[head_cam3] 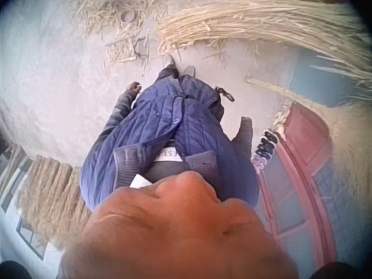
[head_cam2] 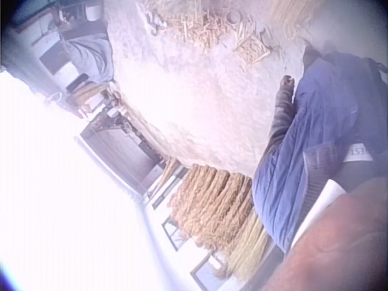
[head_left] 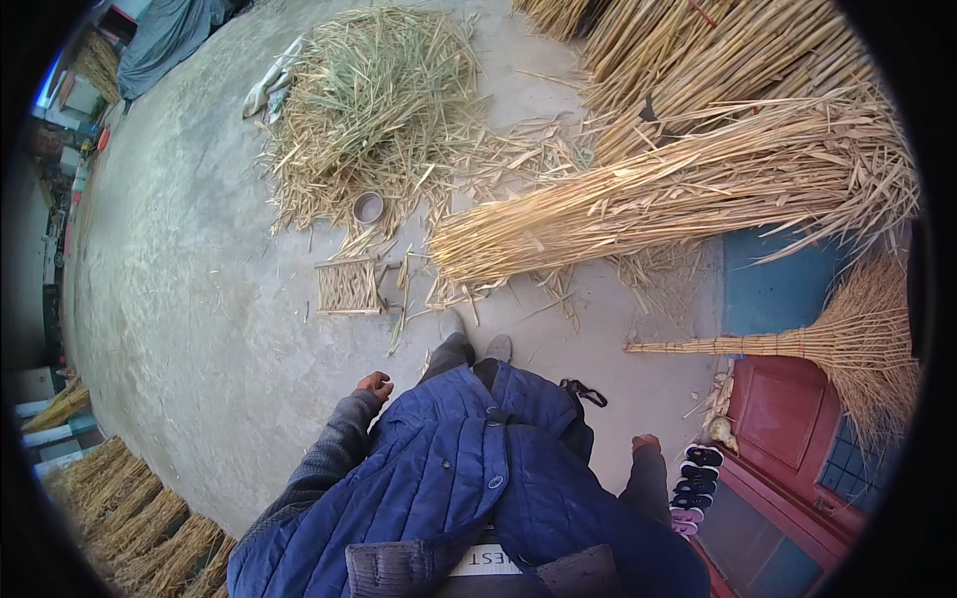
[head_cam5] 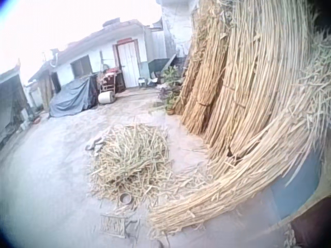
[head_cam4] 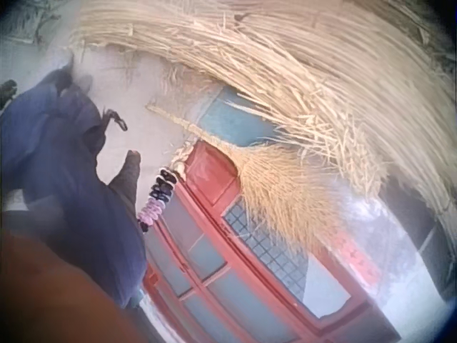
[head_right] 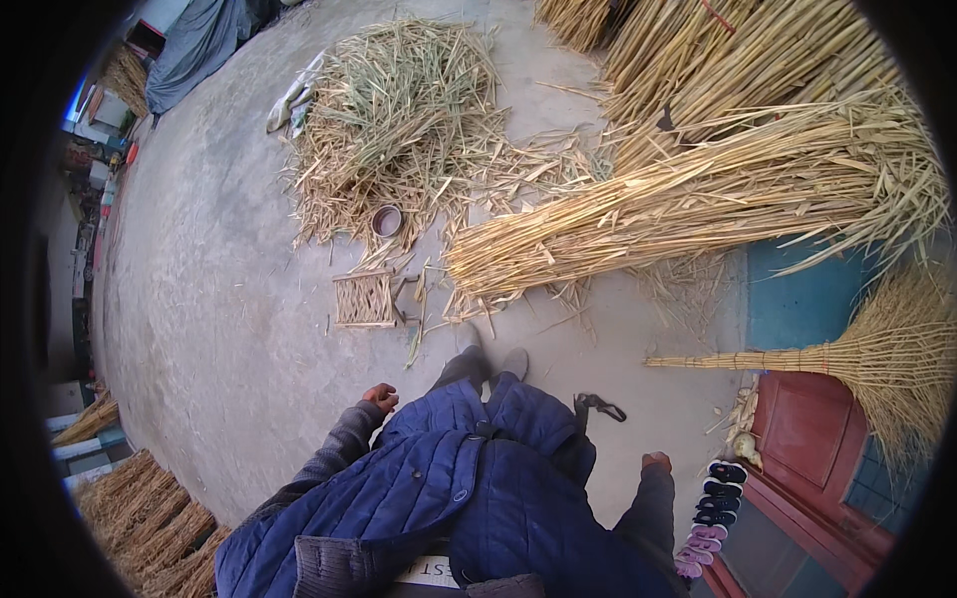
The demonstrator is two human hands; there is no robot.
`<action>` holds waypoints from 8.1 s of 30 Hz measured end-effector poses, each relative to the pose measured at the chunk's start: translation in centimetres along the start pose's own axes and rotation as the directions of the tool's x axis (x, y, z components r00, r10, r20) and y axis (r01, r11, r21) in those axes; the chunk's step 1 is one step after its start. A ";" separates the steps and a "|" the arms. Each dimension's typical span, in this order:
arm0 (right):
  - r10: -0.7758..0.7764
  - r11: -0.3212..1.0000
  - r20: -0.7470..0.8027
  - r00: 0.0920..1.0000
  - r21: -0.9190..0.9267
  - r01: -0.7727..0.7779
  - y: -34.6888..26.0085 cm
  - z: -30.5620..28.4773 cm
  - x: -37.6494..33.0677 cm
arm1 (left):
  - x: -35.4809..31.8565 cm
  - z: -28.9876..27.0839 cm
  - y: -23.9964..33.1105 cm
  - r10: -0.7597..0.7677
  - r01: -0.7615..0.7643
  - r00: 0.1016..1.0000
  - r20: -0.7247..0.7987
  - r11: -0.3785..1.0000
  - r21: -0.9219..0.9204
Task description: The person selects a bundle of dried stalks, removes the binding, and repeatedly strips the outer layers from individual stalks by hand. The stripped material accumulates on the floor while the person continues to process additional stalks one at a time.
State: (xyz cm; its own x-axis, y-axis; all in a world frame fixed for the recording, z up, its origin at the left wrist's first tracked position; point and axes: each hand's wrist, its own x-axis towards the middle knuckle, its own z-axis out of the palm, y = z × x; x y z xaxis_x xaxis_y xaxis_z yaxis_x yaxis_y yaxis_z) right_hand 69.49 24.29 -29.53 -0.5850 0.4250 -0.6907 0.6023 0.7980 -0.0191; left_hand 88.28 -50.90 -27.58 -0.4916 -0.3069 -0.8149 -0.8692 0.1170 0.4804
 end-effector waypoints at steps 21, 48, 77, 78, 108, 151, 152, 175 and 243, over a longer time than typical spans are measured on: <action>-0.455 0.878 0.305 0.837 0.314 0.363 -23.7 1.6 3.3 | -8.7 0.8 -4.8 -0.138 0.118 0.975 -0.176 0.986 -0.122; -0.485 0.872 0.431 0.761 0.307 0.381 -49.0 22.4 -16.7 | 2.6 -23.2 -24.4 -0.227 0.181 0.960 -0.161 0.949 -0.259; -0.482 0.876 0.471 0.739 0.233 0.423 -92.0 19.8 3.4 | 14.1 -41.6 -2.6 -0.522 0.371 0.777 -0.352 0.831 -0.414; -0.452 0.892 0.459 0.765 0.233 0.387 -92.3 19.9 3.4 | 14.5 -42.5 -2.3 -0.552 0.392 0.756 -0.353 0.812 -0.432; -0.235 0.968 0.465 0.854 0.027 0.251 -94.5 35.6 -11.2 | 52.2 -64.5 5.2 0.155 -0.152 0.988 -0.001 0.968 0.198; -0.467 0.203 0.428 0.774 0.904 -0.377 -160.0 80.7 24.6 | 75.8 -64.3 13.9 0.546 -0.471 0.836 -0.055 0.765 0.439; -0.472 0.188 0.373 0.799 0.928 -0.322 -162.3 79.3 24.1 | 76.0 -64.4 13.9 0.548 -0.471 0.834 -0.053 0.760 0.447; -0.470 0.751 0.687 0.554 -0.019 0.660 -146.2 65.0 16.1 | 73.0 -63.5 12.6 0.614 -0.550 0.788 0.040 0.674 0.492; -0.800 0.447 -0.092 0.593 0.568 0.691 -76.0 66.4 12.0 | 43.4 -55.8 -16.7 0.234 0.062 0.808 -0.541 0.879 0.473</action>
State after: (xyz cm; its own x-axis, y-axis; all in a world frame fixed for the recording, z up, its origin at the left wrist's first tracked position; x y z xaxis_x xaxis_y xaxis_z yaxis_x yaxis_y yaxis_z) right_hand 52.70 -59.64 -84.34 -0.8788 -0.3472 -0.3275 0.1733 0.4073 -0.8967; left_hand 84.35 -118.88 -52.92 -0.5723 -0.7316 -0.3706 -0.8192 0.5304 0.2181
